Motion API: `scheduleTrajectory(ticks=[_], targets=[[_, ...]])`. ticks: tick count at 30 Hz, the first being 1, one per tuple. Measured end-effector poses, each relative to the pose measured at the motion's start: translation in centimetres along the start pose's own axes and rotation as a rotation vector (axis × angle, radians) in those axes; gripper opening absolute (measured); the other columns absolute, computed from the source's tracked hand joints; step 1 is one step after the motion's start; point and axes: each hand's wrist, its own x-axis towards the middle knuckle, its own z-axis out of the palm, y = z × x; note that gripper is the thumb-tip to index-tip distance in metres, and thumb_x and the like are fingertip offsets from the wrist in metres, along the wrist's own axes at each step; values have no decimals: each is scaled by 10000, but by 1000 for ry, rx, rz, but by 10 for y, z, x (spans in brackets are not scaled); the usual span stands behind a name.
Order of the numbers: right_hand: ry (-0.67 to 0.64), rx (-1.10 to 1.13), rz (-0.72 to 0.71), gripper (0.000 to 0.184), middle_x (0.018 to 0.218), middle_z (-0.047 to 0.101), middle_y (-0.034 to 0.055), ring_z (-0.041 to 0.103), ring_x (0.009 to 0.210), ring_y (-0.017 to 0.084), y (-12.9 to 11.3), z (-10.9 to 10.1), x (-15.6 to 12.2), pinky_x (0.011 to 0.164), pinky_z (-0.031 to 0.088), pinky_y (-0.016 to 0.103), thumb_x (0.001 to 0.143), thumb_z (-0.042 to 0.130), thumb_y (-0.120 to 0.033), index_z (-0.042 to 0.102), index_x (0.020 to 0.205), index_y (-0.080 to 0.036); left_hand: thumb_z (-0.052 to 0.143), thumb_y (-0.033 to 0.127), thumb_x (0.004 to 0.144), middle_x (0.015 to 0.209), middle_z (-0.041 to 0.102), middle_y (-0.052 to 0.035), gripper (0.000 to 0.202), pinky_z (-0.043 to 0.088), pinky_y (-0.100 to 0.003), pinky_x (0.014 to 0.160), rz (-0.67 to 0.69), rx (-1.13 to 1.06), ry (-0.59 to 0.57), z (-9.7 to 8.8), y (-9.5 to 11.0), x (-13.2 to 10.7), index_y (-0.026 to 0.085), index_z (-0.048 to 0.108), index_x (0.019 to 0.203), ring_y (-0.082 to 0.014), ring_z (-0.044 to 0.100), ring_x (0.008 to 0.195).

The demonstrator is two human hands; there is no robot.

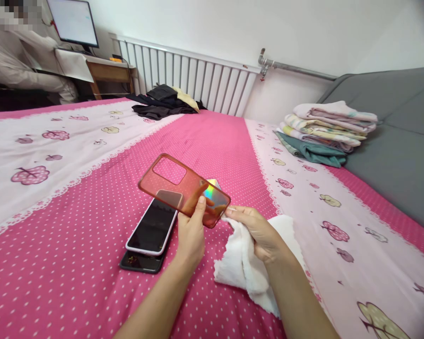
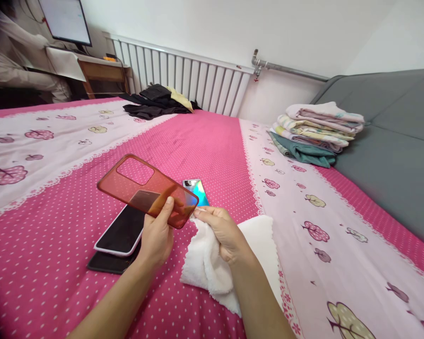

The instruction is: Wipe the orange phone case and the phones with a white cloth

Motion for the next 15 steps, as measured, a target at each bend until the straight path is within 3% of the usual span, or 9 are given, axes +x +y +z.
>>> scheduleTrajectory(ticks=[5,11,15], targets=[[-13,-42,3,286,707,726,50,641,568,136,1,-1,1,584,476,233,672,749,-323,706,868,-120,708,388,703,809,665,-24,312,473,-303,838,40,57,5,-3,-3,2,138,626,872,-151,637,822],[-24,3,-29,269,752,737,48,660,609,139,0,1,0,607,486,232,673,749,-312,710,872,-137,689,401,716,644,637,9,266,463,-214,564,31,68,-32,-3,-1,2,146,638,771,-100,585,556],[-41,29,-50,254,812,743,50,677,676,149,-1,1,1,647,499,233,687,736,-284,718,901,-148,707,415,684,680,665,-18,304,480,-242,610,21,80,-10,-2,1,0,138,647,795,-136,634,635]])
